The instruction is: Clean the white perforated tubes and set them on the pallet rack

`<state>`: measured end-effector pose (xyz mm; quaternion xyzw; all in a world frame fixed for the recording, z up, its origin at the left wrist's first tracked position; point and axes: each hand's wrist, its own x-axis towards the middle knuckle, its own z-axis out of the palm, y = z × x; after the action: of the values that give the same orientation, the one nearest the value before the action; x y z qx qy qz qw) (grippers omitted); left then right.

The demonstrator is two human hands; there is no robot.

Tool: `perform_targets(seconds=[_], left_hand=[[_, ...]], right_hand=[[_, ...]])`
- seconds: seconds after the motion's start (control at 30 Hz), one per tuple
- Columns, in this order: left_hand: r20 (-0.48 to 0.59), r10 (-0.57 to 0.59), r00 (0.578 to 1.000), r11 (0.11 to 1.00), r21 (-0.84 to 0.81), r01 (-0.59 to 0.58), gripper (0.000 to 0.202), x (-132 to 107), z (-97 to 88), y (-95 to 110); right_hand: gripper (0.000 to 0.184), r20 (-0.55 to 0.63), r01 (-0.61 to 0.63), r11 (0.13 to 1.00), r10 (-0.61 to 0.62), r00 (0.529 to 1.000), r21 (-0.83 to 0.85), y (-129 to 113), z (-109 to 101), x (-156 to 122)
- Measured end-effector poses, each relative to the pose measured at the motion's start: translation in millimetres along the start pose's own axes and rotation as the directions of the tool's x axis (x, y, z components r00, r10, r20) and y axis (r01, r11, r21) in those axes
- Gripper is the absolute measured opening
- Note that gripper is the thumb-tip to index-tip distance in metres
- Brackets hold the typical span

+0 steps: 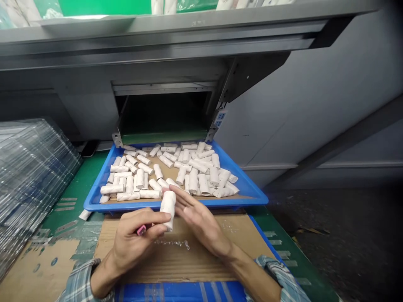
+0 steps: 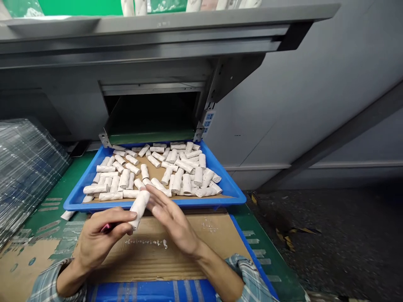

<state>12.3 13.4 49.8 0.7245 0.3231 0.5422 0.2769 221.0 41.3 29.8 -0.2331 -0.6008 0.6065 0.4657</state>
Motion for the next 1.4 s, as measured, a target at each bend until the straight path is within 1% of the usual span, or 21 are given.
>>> perform_targets(seconds=[0.07,0.13,0.17,0.2,0.23,0.3,0.33,0.37,0.4,0.43,0.47,0.53,0.57,0.63,0.73,0.77,0.83,0.97,1.07,1.27,1.4], left_hand=[[0.032,0.13,0.991,0.991,0.031,-0.131,0.017,-1.4,1.4,-1.1],[0.124,0.183,0.975,0.982,0.011,-0.186,0.022,-2.4,2.4,-2.5],[0.168,0.171,0.971,0.985,-0.012,-0.171,0.025,-2.7,2.4,-3.1],[0.181,0.137,0.974,0.991,-0.032,-0.134,0.027,-2.7,1.9,-3.6],[0.16,0.083,0.984,0.996,-0.043,-0.077,0.029,-2.6,0.9,-4.1],[0.044,-0.053,0.998,0.998,-0.039,0.054,0.025,-2.2,-1.9,-5.1],[-0.015,-0.112,0.994,0.993,-0.031,0.112,0.023,-2.1,-3.4,-5.8],[-0.045,-0.154,0.987,0.988,-0.023,0.153,0.027,-2.2,-4.9,-6.4],[-0.039,-0.183,0.982,0.983,-0.019,0.183,0.032,-2.5,-6.2,-7.1],[-0.008,-0.205,0.979,0.979,-0.017,0.205,0.035,-3.1,-7.2,-7.7],[0.029,-0.22,0.975,0.975,-0.011,0.221,0.035,-3.9,-8.0,-8.3],[0.082,-0.241,0.967,0.97,0.038,0.239,0.031,-5.6,-8.6,-9.1],[0.093,-0.236,0.967,0.97,0.087,0.228,0.03,-6.2,-8.5,-9.3],[0.094,-0.176,0.98,0.962,0.228,0.151,0.031,-6.3,-7.9,-8.6],[0.1,-0.017,0.995,0.893,0.45,-0.029,0.034,-4.1,-6.3,-4.8],[0.112,0.022,0.993,0.859,0.506,-0.076,0.036,-3.1,-5.6,-3.1],[0.137,0.06,0.989,0.799,0.587,-0.13,0.042,-1.4,-4.1,0.0],[0.124,0.053,0.991,0.701,0.702,-0.125,0.047,-0.5,-0.5,2.1],[0.131,0.037,0.991,0.658,0.743,-0.123,0.051,-1.7,1.3,0.5],[0.14,0.008,0.99,0.646,0.755,-0.112,0.053,-4.6,2.1,-3.5],[0.137,0.024,0.99,0.636,0.763,-0.12,0.052,-4.1,2.2,-4.1]], right_hand=[[0.058,0.07,-0.153,0.959,0.14,0.988,0.239,-2.2,2.1,2.8],[0.057,0.109,-0.25,0.905,0.226,0.968,0.343,-2.5,3.7,3.7],[0.057,0.104,-0.262,0.892,0.24,0.965,0.368,-2.2,3.9,3.6],[0.057,0.09,-0.257,0.888,0.241,0.966,0.381,-1.8,3.6,3.2],[0.058,0.072,-0.243,0.892,0.233,0.97,0.382,-1.4,2.9,2.5],[0.058,0.019,-0.172,0.931,0.175,0.984,0.322,-0.4,1.1,0.5],[0.056,-0.015,-0.125,0.959,0.133,0.991,0.255,0.2,0.4,-0.7],[0.053,-0.048,-0.078,0.984,0.087,0.995,0.162,0.8,0.0,-2.0],[0.049,-0.078,-0.029,0.998,0.033,0.996,0.049,1.5,-0.2,-3.2],[0.045,-0.1,0.019,0.997,-0.026,0.995,-0.076,2.2,-0.2,-4.2],[0.04,-0.115,0.063,0.978,-0.088,0.99,-0.2,2.6,-0.1,-4.9],[0.035,-0.115,0.147,0.901,-0.21,0.971,-0.407,2.9,-0.1,-5.4],[0.035,-0.102,0.185,0.858,-0.263,0.959,-0.479,2.5,-0.4,-5.1],[0.041,-0.062,0.247,0.786,-0.34,0.938,-0.567,1.3,-1.2,-4.0],[0.051,0.001,0.306,0.721,-0.39,0.921,-0.621,0.0,-2.5,-2.9],[0.052,0.014,0.314,0.708,-0.396,0.918,-0.633,0.1,-2.8,-2.9],[0.053,0.033,0.32,0.686,-0.397,0.917,-0.653,1.3,-3.1,-3.3],[0.053,0.063,0.332,0.656,-0.398,0.915,-0.677,4.9,-3.3,-4.1],[0.05,0.071,0.331,0.645,-0.394,0.916,-0.688,5.6,-3.5,-4.2],[0.048,0.088,0.336,0.628,-0.391,0.916,-0.702,3.4,-3.9,-3.9],[0.049,0.091,0.344,0.615,-0.405,0.91,-0.71,3.2,-3.1,-2.4]])
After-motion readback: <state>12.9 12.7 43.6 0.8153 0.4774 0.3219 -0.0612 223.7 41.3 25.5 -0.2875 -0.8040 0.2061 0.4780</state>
